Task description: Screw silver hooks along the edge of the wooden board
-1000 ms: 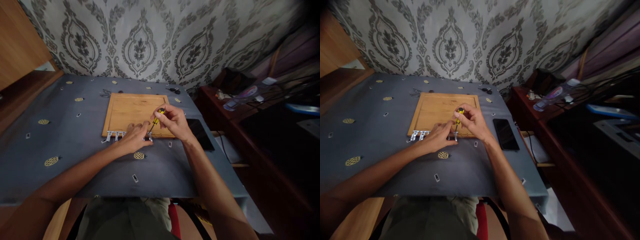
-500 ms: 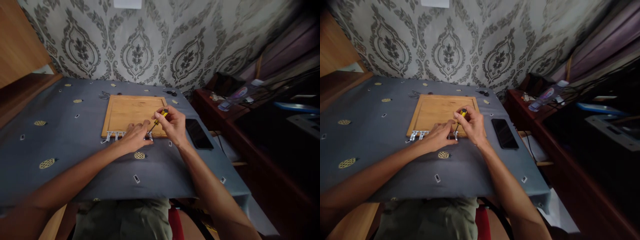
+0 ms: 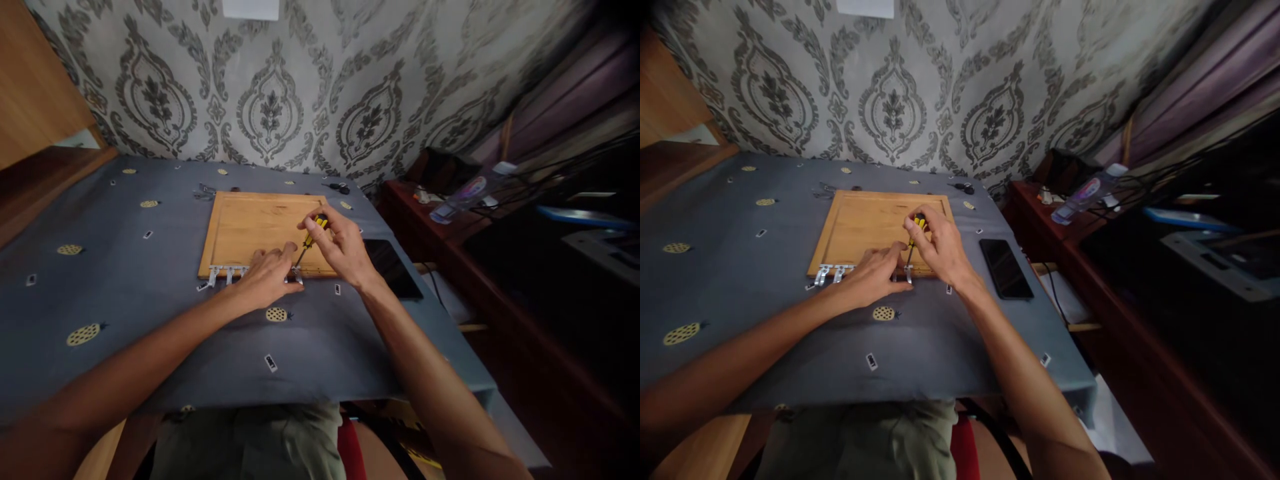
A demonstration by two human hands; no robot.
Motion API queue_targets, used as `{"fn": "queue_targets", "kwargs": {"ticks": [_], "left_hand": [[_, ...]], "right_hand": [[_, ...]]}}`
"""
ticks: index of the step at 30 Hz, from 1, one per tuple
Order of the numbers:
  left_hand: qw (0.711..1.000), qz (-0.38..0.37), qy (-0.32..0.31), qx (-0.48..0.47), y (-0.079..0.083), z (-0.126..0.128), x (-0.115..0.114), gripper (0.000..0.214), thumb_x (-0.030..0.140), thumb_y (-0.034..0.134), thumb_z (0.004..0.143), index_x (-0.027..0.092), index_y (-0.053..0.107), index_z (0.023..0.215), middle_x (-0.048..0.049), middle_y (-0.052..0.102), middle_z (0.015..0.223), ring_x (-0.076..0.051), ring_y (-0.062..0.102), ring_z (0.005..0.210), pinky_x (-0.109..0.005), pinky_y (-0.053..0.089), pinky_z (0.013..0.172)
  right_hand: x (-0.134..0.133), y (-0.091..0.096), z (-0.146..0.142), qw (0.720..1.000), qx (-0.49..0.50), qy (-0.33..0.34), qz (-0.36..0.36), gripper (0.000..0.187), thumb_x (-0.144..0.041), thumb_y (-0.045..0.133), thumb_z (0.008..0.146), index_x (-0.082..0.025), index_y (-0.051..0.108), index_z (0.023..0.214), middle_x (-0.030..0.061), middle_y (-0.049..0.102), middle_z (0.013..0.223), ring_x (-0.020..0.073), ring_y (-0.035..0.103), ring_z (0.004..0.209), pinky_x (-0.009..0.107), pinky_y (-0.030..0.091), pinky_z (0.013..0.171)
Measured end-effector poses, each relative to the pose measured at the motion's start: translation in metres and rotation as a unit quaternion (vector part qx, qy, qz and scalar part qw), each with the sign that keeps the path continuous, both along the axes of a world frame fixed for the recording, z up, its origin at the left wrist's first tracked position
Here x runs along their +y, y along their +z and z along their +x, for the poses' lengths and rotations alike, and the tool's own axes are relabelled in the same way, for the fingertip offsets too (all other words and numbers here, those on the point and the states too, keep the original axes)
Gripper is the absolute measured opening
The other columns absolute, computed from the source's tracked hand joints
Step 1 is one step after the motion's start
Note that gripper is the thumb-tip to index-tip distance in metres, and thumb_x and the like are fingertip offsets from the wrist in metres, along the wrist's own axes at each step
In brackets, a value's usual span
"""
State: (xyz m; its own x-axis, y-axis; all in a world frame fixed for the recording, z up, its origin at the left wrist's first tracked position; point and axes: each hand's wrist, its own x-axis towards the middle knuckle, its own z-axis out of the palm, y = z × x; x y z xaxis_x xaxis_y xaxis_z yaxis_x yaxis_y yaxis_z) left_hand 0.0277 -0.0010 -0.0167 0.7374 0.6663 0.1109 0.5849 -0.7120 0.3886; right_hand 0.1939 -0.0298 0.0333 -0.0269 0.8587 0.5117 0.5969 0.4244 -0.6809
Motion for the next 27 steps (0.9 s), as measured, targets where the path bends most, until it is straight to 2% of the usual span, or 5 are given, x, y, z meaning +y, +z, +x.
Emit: {"fn": "queue_targets", "kwargs": {"ticks": [6,12,17,21,27], "left_hand": [[1.0,0.016,-0.006,0.006,-0.003,0.0,0.002,0.06,0.038,0.068,0.087,0.013,0.037,0.132,-0.0153,0.069,0.11,-0.031,0.065,0.103,-0.043,0.045,0.089],[1.0,0.003,-0.013,-0.01,-0.004,0.0,0.003,0.048,0.037,0.064,0.087,0.016,0.044,0.125,-0.0133,0.069,0.104,-0.031,0.065,0.098,-0.044,0.045,0.085],[1.0,0.023,-0.003,0.014,-0.007,0.001,0.002,0.047,0.038,0.067,0.086,0.014,0.049,0.122,-0.0162,0.069,0.106,-0.035,0.064,0.101,-0.047,0.045,0.09],[1.0,0.02,-0.013,-0.002,-0.006,0.001,0.001,0.062,0.036,0.069,0.086,0.01,0.039,0.134,-0.0175,0.069,0.108,-0.035,0.065,0.105,-0.046,0.045,0.09],[1.0,0.006,-0.012,-0.01,-0.002,0.0,0.002,0.052,0.035,0.066,0.087,0.015,0.041,0.128,-0.0145,0.07,0.104,-0.032,0.066,0.101,-0.046,0.045,0.088]], "right_hand": [[0.002,-0.01,-0.033,0.959,0.274,0.058,-0.027,0.024,-0.047,0.063,0.09,-0.023,0.059,0.091,-0.0017,0.06,0.078,0.0119,0.054,0.069,0.028,0.045,0.067],[0.015,-0.011,-0.057,0.929,0.371,-0.001,0.015,0.062,-0.067,0.062,0.084,-0.024,0.03,0.054,-0.0064,0.026,0.051,0.0089,0.022,0.046,0.027,0.023,0.042],[0.024,-0.001,-0.038,0.91,0.322,0.22,-0.141,0.069,-0.071,0.067,0.077,-0.023,0.028,0.045,-0.0091,0.021,0.04,0.0056,0.019,0.039,0.025,0.017,0.039],[0.031,0.003,-0.021,0.89,0.341,0.257,-0.158,0.043,-0.059,0.065,0.082,-0.022,0.056,0.062,-0.0111,0.03,0.038,0.0058,0.02,0.036,0.024,0.02,0.039],[0.029,0.006,-0.032,0.932,0.326,0.137,-0.076,0.025,-0.043,0.065,0.083,-0.023,0.06,0.097,-0.0076,0.046,0.061,0.0084,0.034,0.049,0.025,0.029,0.046]]}}
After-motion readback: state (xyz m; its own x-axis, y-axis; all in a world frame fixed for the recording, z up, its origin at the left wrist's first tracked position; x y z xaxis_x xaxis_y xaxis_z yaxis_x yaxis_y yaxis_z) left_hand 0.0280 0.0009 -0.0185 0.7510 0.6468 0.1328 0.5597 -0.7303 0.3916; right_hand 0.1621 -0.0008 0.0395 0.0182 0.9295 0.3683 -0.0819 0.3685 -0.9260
